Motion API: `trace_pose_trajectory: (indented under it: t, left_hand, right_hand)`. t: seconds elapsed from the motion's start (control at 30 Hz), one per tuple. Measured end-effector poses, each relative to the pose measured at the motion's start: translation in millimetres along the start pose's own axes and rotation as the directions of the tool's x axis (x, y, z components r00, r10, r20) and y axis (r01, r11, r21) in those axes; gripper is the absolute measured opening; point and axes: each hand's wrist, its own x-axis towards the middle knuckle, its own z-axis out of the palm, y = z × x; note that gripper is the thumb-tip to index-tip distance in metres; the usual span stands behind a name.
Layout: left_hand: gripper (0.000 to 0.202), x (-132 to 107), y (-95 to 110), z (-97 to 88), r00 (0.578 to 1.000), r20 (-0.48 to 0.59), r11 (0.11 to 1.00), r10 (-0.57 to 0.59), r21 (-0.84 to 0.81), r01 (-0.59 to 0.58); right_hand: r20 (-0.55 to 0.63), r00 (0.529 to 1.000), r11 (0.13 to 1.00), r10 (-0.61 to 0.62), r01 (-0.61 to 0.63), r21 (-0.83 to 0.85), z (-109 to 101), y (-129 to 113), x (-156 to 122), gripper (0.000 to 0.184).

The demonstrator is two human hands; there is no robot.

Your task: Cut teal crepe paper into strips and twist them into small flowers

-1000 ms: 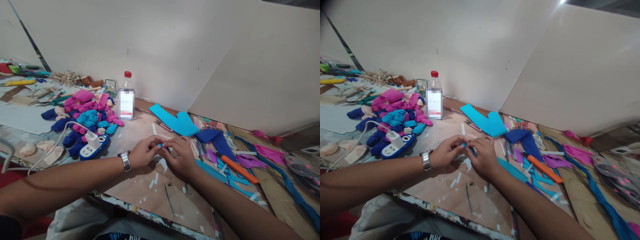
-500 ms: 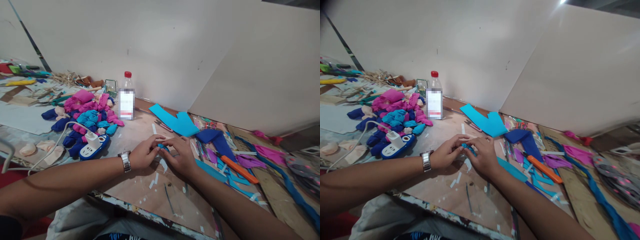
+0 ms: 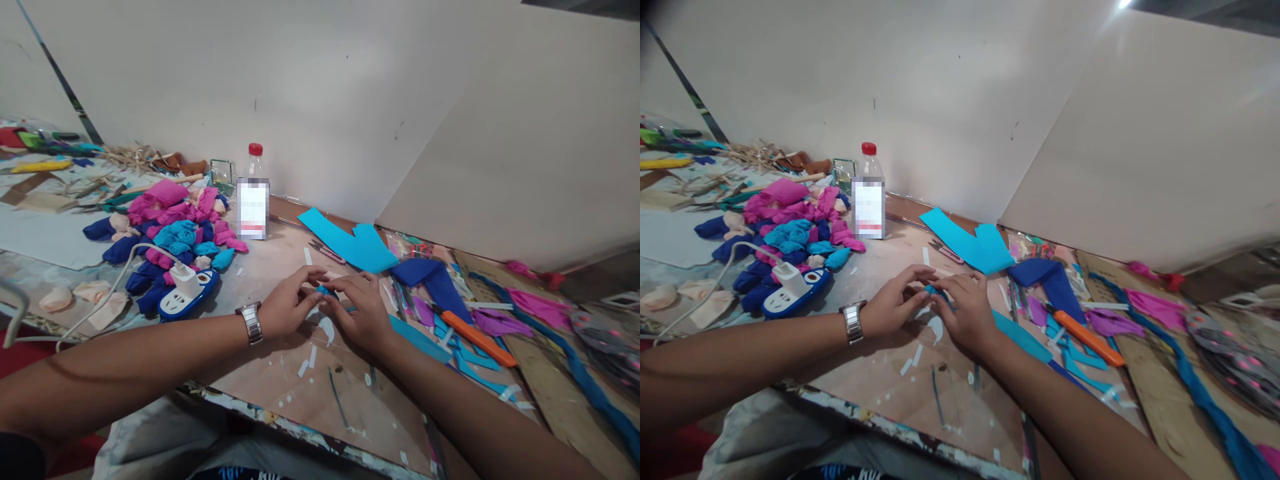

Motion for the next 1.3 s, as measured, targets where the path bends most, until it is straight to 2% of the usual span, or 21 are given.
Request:
trace_pose_trajectory:
  t: [0.17,0.47,0.67,1.0,1.17,1.3]
  left_hand:
    - [0.026,1.9,2.8,-0.8,0.999,-0.016,0.998,-0.048,-0.032,0.048]
    - [0.024,2.5,2.2,-2.5,0.996,-0.056,0.996,-0.072,-0.056,0.069]
    - [0.024,4.0,0.6,-2.6,0.991,-0.079,0.992,-0.109,-0.066,0.104]
    - [0.024,3.3,-3.2,-2.2,0.995,-0.057,0.994,-0.081,-0.075,0.077]
    - [0.024,3.2,-4.3,-2.4,0.998,-0.043,0.999,-0.048,-0.026,0.046]
    - [0.027,1.8,-5.5,-1.5,0.997,-0.015,0.998,-0.070,-0.002,0.070]
  right_hand:
    - [-0.028,1.000,1.000,-0.001,0.001,0.013,-1.4,-1.0,1.3,0.010]
    - [-0.047,0.999,1.000,0.011,-0.011,-0.004,-1.3,0.7,2.0,0.011]
    - [-0.062,0.998,1.000,-0.029,0.028,-0.012,-2.6,-0.2,2.8,0.007]
    - [-0.066,0.997,0.999,-0.037,0.034,-0.033,-2.0,0.5,2.5,0.006]
    - [-0.033,0.999,0.999,-0.018,0.016,-0.038,-2.6,0.4,2.4,0.010]
    - [-0.013,1.000,0.999,-0.028,0.027,-0.032,-3.2,-0.4,2.7,0.010]
